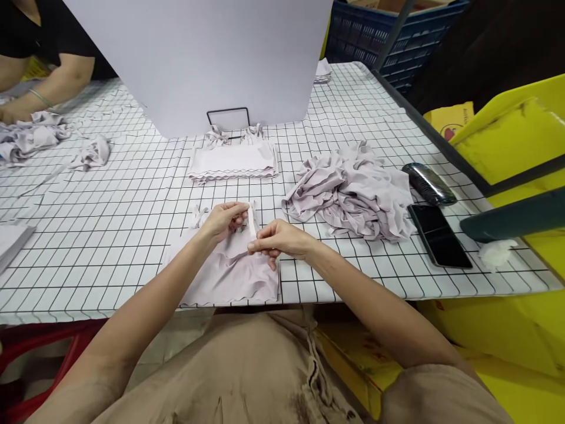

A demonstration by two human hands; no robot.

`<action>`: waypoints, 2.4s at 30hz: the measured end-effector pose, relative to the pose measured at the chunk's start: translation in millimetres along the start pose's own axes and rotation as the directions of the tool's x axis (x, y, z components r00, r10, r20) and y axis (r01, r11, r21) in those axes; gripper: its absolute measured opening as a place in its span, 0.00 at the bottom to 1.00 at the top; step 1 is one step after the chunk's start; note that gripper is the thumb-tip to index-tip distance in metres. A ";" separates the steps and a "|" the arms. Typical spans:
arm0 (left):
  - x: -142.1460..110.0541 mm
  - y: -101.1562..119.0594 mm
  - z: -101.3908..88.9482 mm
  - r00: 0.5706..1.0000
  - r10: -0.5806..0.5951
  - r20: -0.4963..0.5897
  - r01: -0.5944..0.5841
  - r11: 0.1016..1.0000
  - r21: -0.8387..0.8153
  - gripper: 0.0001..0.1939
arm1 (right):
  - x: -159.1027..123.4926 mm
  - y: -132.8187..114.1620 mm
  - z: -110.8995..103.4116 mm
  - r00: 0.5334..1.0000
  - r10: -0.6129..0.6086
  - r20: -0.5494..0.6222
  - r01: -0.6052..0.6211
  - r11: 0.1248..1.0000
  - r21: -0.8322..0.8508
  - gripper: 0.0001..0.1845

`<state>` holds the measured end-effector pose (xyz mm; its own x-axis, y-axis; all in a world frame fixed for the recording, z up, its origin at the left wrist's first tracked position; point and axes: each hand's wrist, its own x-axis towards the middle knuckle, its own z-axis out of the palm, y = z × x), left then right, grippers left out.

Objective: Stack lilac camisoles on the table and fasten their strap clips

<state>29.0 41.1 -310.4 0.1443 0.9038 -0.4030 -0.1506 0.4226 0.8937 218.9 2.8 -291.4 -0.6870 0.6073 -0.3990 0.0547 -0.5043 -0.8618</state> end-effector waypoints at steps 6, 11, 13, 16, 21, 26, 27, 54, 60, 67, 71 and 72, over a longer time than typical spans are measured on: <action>-42.2 -5.8 -10.4 0.995 0.046 0.088 -0.046 0.999 -0.005 0.21 | 4.6 -2.2 2.8 0.976 -0.096 -0.197 0.131 0.976 0.172 0.18; -70.5 -20.1 -6.8 0.996 0.036 0.083 -0.038 0.999 0.016 0.22 | 9.8 3.1 9.0 0.933 -0.213 -0.289 0.253 0.962 0.107 0.18; -73.2 -23.0 -2.2 0.997 0.063 0.042 -0.063 0.998 -0.003 0.21 | 11.4 4.5 12.8 0.916 -0.246 -0.317 0.282 0.957 0.072 0.18; -72.4 -23.8 3.2 0.996 0.086 0.005 -0.086 0.996 -0.038 0.22 | 12.2 4.7 17.0 0.904 -0.257 -0.343 0.292 0.955 0.055 0.18; -76.6 -26.0 6.7 0.997 0.066 0.049 -0.059 0.989 -0.135 0.21 | 6.6 4.6 24.2 0.901 -0.264 -0.343 0.292 0.956 0.033 0.18; -100.4 -33.2 4.2 0.995 0.030 0.099 -0.019 0.994 -0.111 0.18 | -1.1 8.4 29.8 0.933 -0.166 -0.318 0.236 0.952 0.194 0.17; -105.3 -34.0 3.0 0.996 0.016 0.092 -0.008 0.996 -0.085 0.17 | -0.8 8.8 29.0 0.938 -0.146 -0.315 0.224 0.948 0.226 0.17; -48.6 5.6 -22.4 0.966 0.245 0.087 -0.259 0.934 0.245 0.19 | 35.8 -22.5 -5.0 0.854 -0.520 -0.020 0.357 0.615 -0.703 0.11; -72.4 -21.2 -30.5 0.908 0.390 0.151 -0.405 0.730 0.551 0.12 | 25.1 -5.2 -2.8 0.801 -0.598 -0.032 0.391 0.562 -0.729 0.05; -91.9 -68.7 -22.0 0.804 0.576 0.150 -0.391 0.321 0.863 0.02 | 13.5 30.7 10.1 0.732 -0.678 -0.060 0.443 0.542 -0.714 0.03; -87.1 -73.9 -22.3 0.749 0.633 0.194 -0.474 0.308 0.825 0.02 | 14.3 40.8 14.4 0.725 -0.688 -0.025 0.454 0.506 -0.733 0.05; -86.1 -74.4 -22.9 0.738 0.643 0.204 -0.493 0.309 0.813 0.02 | 14.8 42.5 14.7 0.721 -0.693 -0.016 0.456 0.491 -0.742 0.05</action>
<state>5.4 -66.6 -346.7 0.2089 0.9251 0.3170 0.6779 -0.3707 0.6349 200.4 -18.6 -329.3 -0.5215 0.7971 0.3045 0.2518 0.4847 -0.8377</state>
